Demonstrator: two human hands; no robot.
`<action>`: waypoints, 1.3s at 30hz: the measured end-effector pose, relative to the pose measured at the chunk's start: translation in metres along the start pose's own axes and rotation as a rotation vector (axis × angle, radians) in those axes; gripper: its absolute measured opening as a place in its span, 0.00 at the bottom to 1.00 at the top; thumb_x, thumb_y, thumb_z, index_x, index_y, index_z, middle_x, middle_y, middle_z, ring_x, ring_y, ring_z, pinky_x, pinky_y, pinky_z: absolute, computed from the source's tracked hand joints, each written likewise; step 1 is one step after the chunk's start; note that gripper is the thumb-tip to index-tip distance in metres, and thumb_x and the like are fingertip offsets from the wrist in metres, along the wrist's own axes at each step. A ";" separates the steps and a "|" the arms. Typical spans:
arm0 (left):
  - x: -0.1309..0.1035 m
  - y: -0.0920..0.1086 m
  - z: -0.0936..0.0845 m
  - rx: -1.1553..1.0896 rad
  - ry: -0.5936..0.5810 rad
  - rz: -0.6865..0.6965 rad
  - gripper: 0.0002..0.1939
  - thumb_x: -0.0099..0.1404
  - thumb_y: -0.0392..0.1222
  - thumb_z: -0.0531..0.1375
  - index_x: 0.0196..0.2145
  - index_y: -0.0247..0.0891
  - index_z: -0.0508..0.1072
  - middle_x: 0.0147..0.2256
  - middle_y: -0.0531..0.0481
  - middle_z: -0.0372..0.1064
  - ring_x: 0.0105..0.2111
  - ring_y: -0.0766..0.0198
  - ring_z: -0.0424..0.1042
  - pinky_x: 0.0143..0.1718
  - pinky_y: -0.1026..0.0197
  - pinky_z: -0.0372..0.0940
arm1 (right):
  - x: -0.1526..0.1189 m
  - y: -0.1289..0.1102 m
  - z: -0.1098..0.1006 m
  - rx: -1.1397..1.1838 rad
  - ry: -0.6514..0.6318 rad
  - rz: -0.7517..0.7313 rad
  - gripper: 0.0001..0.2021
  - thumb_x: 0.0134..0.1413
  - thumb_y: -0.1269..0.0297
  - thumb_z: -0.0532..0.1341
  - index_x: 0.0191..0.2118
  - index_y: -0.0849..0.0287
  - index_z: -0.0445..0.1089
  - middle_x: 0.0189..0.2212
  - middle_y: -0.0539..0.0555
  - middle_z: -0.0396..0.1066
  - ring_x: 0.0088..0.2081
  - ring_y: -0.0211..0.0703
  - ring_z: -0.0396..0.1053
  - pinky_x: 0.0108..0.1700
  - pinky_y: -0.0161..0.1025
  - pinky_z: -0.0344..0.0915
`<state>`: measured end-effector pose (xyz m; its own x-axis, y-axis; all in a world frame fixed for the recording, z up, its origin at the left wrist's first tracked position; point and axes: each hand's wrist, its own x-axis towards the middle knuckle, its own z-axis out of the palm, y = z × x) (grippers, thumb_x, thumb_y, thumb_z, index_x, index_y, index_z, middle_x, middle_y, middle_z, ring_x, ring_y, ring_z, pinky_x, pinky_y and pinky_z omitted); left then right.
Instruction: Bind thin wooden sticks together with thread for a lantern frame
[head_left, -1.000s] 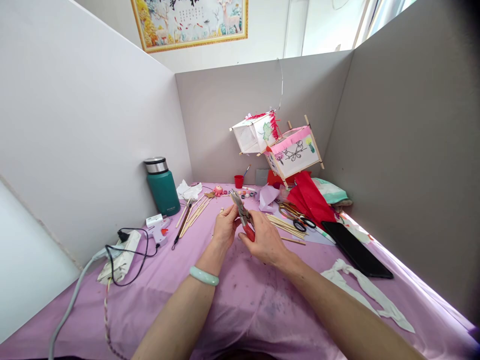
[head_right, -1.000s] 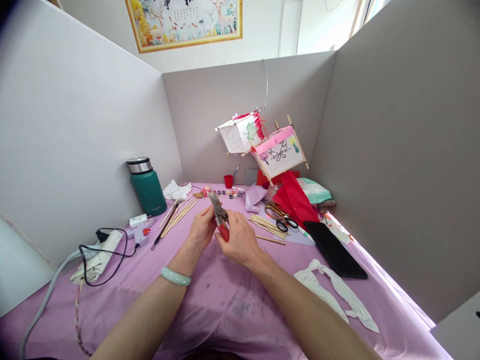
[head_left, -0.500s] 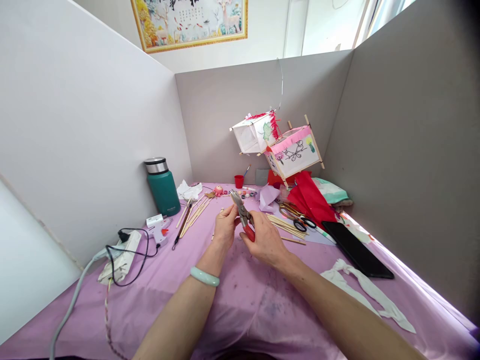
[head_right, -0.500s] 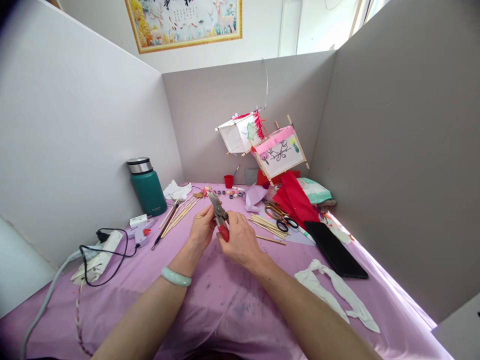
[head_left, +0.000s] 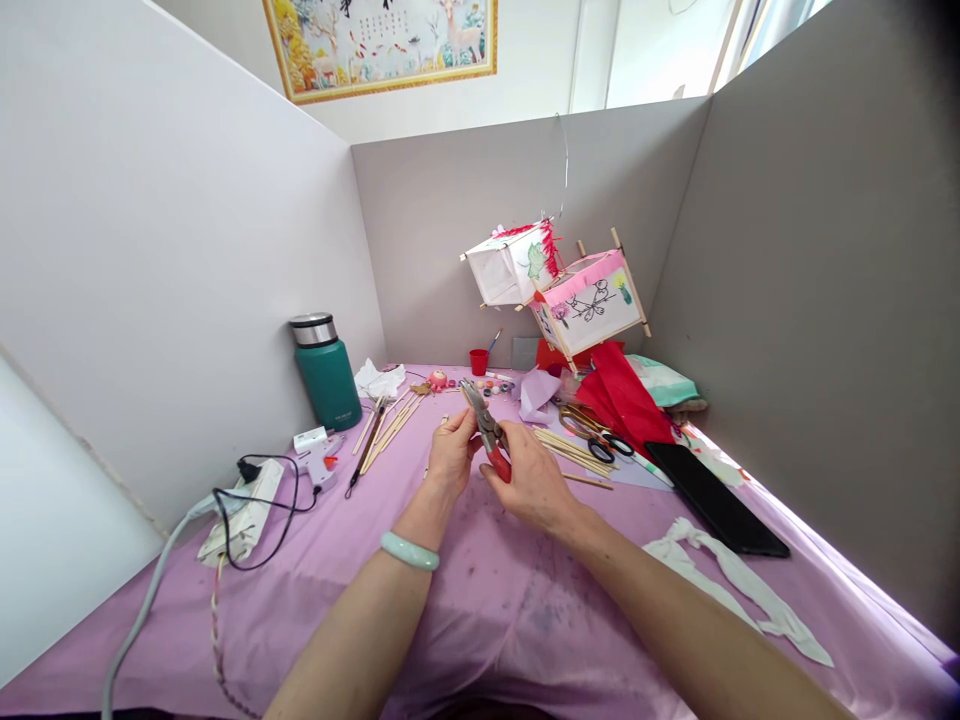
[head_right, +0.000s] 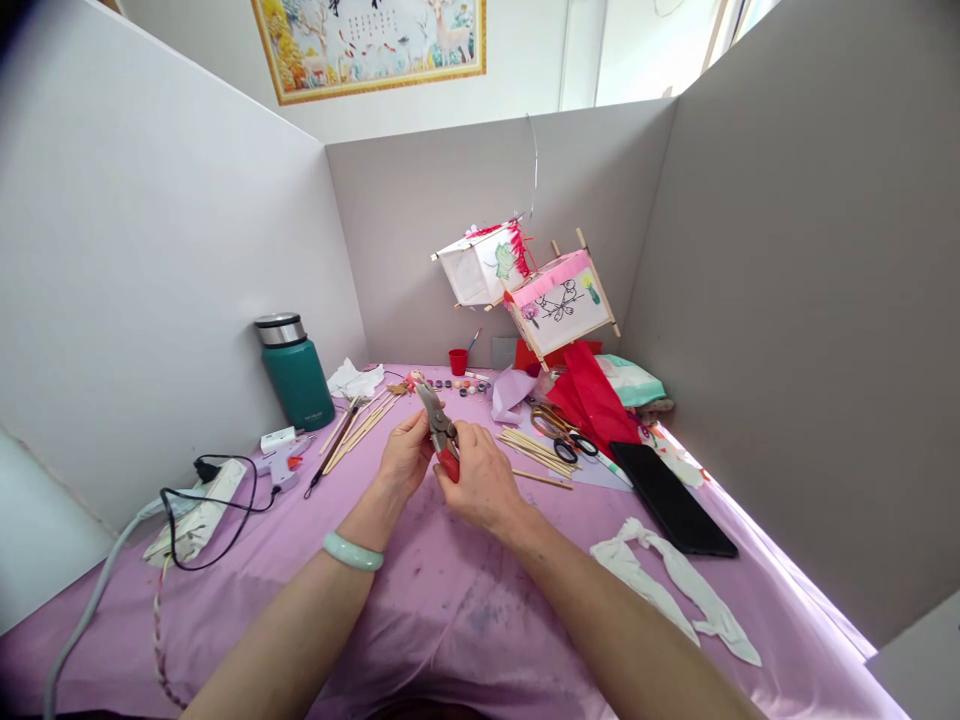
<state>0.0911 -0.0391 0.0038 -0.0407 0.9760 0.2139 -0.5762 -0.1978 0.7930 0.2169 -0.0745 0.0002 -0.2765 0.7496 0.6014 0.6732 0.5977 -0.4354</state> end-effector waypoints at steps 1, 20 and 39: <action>0.000 0.000 0.000 0.005 0.001 0.001 0.16 0.49 0.49 0.69 0.33 0.35 0.78 0.26 0.52 0.70 0.26 0.69 0.67 0.31 0.66 0.62 | 0.000 0.000 0.000 -0.001 0.001 0.000 0.16 0.49 0.66 0.60 0.45 0.58 0.59 0.40 0.56 0.67 0.42 0.48 0.63 0.43 0.43 0.62; 0.002 0.000 -0.001 -0.001 -0.019 0.010 0.17 0.50 0.49 0.69 0.34 0.35 0.77 0.28 0.51 0.71 0.28 0.68 0.69 0.33 0.64 0.63 | 0.001 0.003 -0.001 0.006 0.011 -0.006 0.19 0.48 0.67 0.60 0.47 0.58 0.59 0.40 0.56 0.67 0.41 0.47 0.64 0.41 0.42 0.62; -0.002 0.014 0.000 -0.034 -0.104 -0.078 0.17 0.53 0.49 0.67 0.31 0.35 0.67 0.18 0.60 0.60 0.11 0.78 0.50 0.11 0.70 0.42 | 0.009 0.021 -0.017 -0.247 0.063 -0.070 0.22 0.48 0.69 0.58 0.51 0.60 0.61 0.43 0.59 0.67 0.45 0.53 0.62 0.45 0.45 0.60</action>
<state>0.0834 -0.0438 0.0144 0.0889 0.9733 0.2116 -0.6015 -0.1169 0.7903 0.2402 -0.0606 0.0079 -0.2906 0.6849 0.6682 0.8028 0.5545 -0.2192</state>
